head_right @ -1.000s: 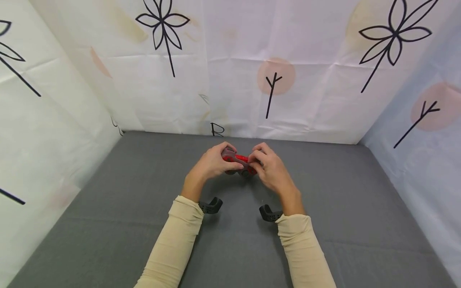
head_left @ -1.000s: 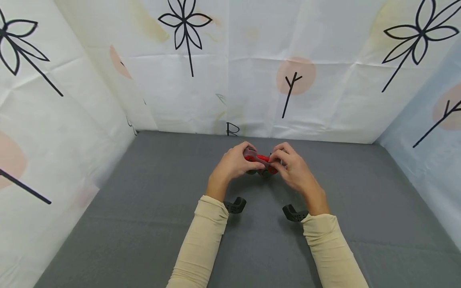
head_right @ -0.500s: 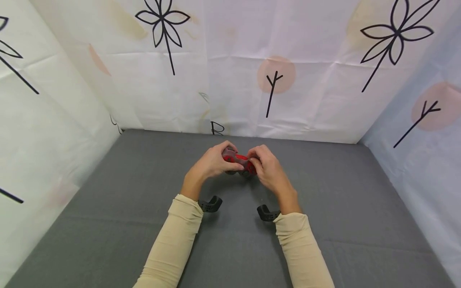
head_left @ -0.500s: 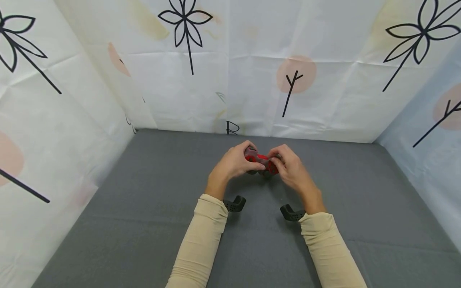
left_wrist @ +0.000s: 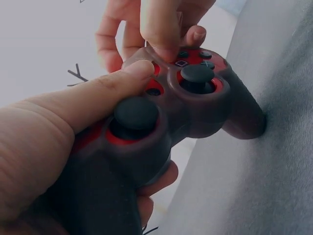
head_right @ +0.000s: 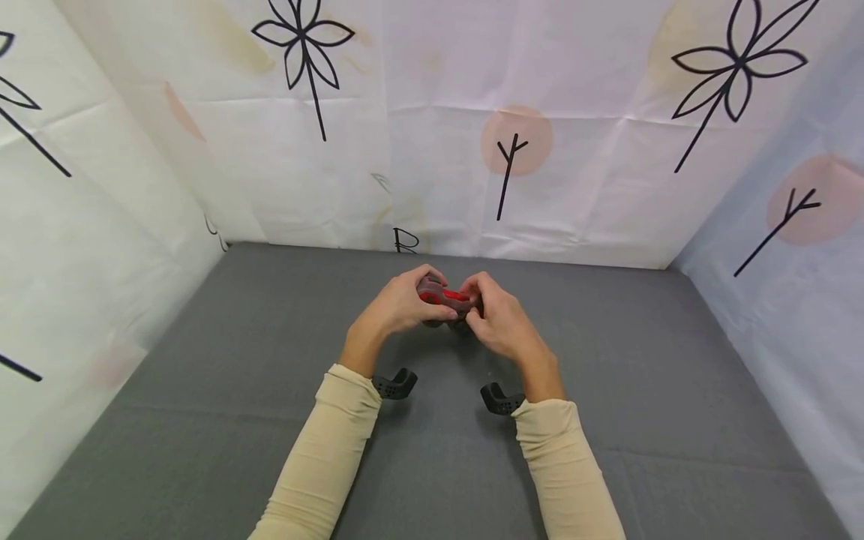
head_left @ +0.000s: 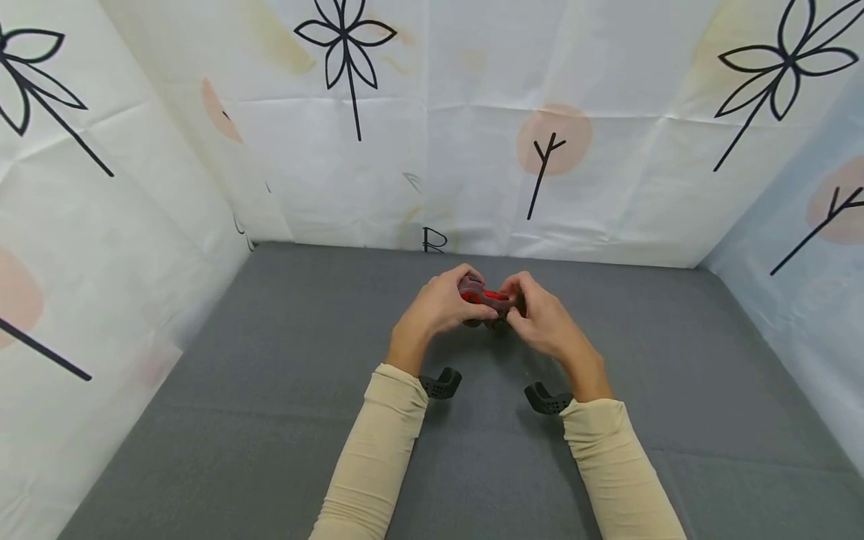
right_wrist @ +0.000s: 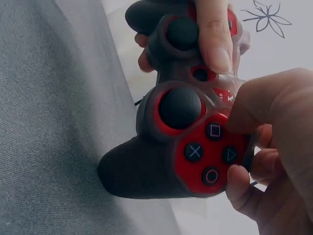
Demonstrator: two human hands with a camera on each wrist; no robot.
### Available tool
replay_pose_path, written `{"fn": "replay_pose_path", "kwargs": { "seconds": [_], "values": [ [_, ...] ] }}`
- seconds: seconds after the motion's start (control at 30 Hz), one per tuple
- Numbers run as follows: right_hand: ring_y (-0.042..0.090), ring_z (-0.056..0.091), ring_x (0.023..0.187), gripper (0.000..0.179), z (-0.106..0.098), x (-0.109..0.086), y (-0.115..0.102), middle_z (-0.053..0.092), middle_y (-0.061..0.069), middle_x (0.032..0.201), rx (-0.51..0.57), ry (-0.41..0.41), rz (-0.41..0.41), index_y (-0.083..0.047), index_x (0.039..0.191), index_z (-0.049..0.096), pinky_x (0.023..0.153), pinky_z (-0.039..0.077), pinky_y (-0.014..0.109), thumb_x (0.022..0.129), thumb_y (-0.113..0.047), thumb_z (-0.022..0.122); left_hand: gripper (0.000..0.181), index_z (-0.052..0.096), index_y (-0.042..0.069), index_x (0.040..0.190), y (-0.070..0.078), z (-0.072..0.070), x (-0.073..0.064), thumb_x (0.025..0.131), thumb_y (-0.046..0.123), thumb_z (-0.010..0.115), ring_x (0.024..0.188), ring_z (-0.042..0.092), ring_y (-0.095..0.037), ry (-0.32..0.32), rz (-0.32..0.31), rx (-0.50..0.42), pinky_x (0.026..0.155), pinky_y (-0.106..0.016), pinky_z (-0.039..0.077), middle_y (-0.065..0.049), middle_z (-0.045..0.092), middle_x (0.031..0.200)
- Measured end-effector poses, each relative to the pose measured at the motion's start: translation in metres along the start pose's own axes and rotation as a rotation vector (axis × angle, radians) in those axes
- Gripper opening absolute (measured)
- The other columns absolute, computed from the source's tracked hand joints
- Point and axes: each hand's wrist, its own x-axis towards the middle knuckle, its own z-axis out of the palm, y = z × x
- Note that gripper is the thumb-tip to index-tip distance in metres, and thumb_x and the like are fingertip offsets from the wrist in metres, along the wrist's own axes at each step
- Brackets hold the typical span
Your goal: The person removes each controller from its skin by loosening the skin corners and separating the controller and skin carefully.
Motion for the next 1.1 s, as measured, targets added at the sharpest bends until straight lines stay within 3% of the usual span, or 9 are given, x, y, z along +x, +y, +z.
{"fn": "replay_pose_path", "kwargs": {
  "seconds": [0.13,0.23,0.5,0.63,0.73,0.87,0.97,1.1],
  "values": [
    [0.016,0.054,0.072,0.018,0.001,0.001,0.003,0.063,0.014,0.097,0.023,0.012,-0.003,-0.002,0.119,0.050,0.064,0.047,0.028,0.102,-0.001,0.054,0.060,0.055,0.032,0.130,-0.002,-0.001,-0.001,0.081,0.051,0.083,0.102,0.064,-0.018,-0.010,0.008,0.005,0.078,-0.034,0.055,0.003,0.065,0.123],
    [0.016,0.053,0.070,0.014,0.005,0.000,0.005,0.063,0.014,0.095,0.009,0.069,-0.022,-0.002,0.116,0.052,0.063,0.046,0.028,0.103,-0.003,0.057,0.060,0.053,0.032,0.132,-0.004,-0.002,-0.002,0.082,0.051,0.082,0.100,0.064,-0.018,-0.026,0.023,0.009,0.078,-0.034,0.055,0.003,0.065,0.123],
    [0.018,0.049,0.066,0.015,0.016,0.004,0.014,0.065,0.017,0.096,-0.095,0.475,-0.212,0.004,0.107,0.062,0.059,0.040,0.028,0.093,0.004,0.069,0.063,0.051,0.027,0.134,0.003,-0.004,-0.001,0.084,0.050,0.081,0.098,0.065,-0.018,-0.047,0.088,-0.020,0.077,-0.034,0.054,0.002,0.065,0.120],
    [0.029,0.057,0.075,0.025,0.014,0.006,0.013,0.065,0.018,0.106,-0.276,0.576,-0.184,-0.001,0.113,0.067,0.059,0.049,0.038,0.091,-0.007,0.077,0.061,0.051,0.027,0.133,0.005,-0.004,0.001,0.084,0.048,0.082,0.090,0.066,-0.018,-0.021,0.111,0.032,0.072,-0.033,0.054,0.000,0.067,0.110],
    [0.036,0.064,0.089,0.035,0.012,0.005,0.011,0.069,0.017,0.110,-0.396,0.568,-0.063,-0.004,0.121,0.069,0.064,0.055,0.048,0.090,-0.018,0.079,0.059,0.051,0.029,0.132,0.006,-0.002,0.002,0.085,0.047,0.082,0.086,0.066,-0.017,-0.004,0.133,0.088,0.071,-0.032,0.053,0.000,0.068,0.105],
    [0.037,0.071,0.094,0.034,0.010,0.003,0.007,0.074,0.019,0.111,-0.415,0.449,0.076,-0.001,0.124,0.070,0.074,0.059,0.051,0.096,-0.020,0.072,0.058,0.052,0.031,0.133,0.006,0.003,0.004,0.086,0.049,0.080,0.085,0.066,-0.015,0.020,0.192,0.162,0.071,-0.033,0.053,0.001,0.068,0.104],
    [0.038,0.073,0.095,0.029,0.009,0.002,0.006,0.074,0.022,0.113,-0.393,0.366,0.114,0.003,0.121,0.071,0.079,0.060,0.051,0.101,-0.018,0.065,0.058,0.053,0.032,0.134,0.006,0.007,0.004,0.086,0.050,0.080,0.085,0.065,-0.014,0.034,0.208,0.194,0.071,-0.033,0.053,0.003,0.067,0.104],
    [0.038,0.073,0.092,0.027,0.007,0.002,0.005,0.074,0.024,0.110,-0.363,0.329,0.130,0.005,0.117,0.071,0.075,0.060,0.051,0.103,-0.016,0.061,0.058,0.054,0.031,0.134,0.007,0.009,0.005,0.085,0.049,0.080,0.081,0.064,-0.015,0.040,0.219,0.214,0.068,-0.032,0.052,0.004,0.067,0.102]
  ]
}}
